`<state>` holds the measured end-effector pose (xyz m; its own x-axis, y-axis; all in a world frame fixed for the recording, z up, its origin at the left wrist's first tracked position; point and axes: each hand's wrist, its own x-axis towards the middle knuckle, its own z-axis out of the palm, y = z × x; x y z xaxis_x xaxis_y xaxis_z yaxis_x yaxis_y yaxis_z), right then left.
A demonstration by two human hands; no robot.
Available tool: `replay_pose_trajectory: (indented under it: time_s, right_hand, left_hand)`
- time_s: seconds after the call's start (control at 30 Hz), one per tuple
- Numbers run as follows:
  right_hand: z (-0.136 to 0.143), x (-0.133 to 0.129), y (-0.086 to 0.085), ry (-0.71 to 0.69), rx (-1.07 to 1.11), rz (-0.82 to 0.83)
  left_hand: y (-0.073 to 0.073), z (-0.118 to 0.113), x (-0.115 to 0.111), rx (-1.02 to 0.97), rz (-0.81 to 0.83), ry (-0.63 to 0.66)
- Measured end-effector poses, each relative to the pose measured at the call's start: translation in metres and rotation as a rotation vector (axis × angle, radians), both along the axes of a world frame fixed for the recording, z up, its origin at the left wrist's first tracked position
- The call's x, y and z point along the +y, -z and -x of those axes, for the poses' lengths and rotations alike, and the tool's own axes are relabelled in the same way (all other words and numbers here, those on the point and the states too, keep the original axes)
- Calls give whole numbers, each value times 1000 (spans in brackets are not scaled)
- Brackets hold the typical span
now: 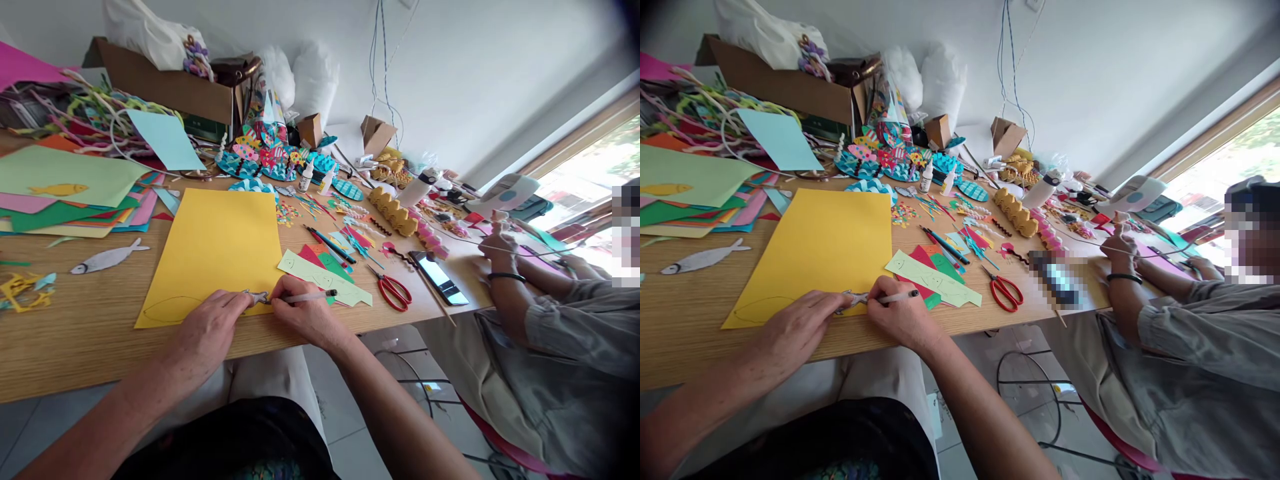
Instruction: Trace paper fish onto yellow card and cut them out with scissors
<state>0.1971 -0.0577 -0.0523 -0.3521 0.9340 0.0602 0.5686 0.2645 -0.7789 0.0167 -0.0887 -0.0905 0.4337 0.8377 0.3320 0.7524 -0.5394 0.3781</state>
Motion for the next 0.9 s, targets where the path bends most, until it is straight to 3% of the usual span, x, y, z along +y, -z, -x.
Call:
replay_pose_trajectory:
  time_s: [0.63, 0.9]
  right_hand:
    - [0, 0, -4, 12, 62, -30]
    - [8, 1, 8, 12, 50, -31]
  left_hand:
    - [-4, 0, 0, -16, -19, 10]
    - [-1, 0, 0, -5, -6, -6]
